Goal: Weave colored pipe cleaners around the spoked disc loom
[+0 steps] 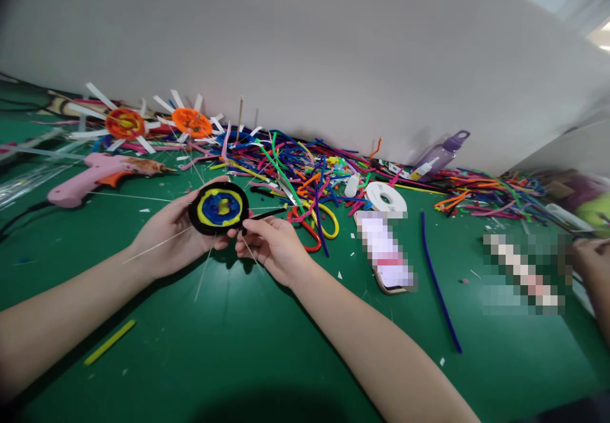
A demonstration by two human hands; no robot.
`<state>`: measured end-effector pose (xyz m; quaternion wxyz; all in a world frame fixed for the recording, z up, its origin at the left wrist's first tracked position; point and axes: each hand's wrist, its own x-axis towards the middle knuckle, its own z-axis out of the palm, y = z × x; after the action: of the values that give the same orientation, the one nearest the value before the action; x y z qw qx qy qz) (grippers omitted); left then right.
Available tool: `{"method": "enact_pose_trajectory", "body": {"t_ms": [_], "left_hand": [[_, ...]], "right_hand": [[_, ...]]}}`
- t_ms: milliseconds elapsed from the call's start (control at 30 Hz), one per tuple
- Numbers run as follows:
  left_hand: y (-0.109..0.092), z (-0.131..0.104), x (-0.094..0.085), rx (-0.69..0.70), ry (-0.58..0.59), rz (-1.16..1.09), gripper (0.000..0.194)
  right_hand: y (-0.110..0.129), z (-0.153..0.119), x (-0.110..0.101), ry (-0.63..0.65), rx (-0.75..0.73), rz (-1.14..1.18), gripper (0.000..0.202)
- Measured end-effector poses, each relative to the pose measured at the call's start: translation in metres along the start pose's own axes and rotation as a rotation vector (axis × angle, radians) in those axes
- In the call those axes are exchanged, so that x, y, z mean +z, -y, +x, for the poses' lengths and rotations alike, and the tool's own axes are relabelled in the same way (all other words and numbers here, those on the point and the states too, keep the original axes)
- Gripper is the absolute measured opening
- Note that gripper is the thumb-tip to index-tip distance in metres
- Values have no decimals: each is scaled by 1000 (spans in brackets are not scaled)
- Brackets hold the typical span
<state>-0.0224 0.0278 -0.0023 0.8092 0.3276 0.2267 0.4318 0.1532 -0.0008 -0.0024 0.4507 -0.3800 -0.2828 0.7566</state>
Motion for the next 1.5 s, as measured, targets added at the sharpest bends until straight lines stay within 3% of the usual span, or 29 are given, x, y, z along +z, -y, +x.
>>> {"method": "enact_pose_trajectory", "body": {"t_ms": [300,467,900,1333,1500], "left_hand": [[-1,1,-1,20,-22,-15,41],[-1,2,-3,-45,48,-46,46],[-2,-3,-3,-18,197,-20,41],[-2,-2,-2,12,217,-58,38],[-1,-3,-4,-8,169,-85,35]], "right_hand": [[-3,-1,2,-11,-43,-39,31],[-2,0,1,43,-16,-68,31],[0,0,-2,63,20,-26,22],[-1,-1,2,38,-16,-20,31],[-4,1,0,34,-27,-26,36]]}}
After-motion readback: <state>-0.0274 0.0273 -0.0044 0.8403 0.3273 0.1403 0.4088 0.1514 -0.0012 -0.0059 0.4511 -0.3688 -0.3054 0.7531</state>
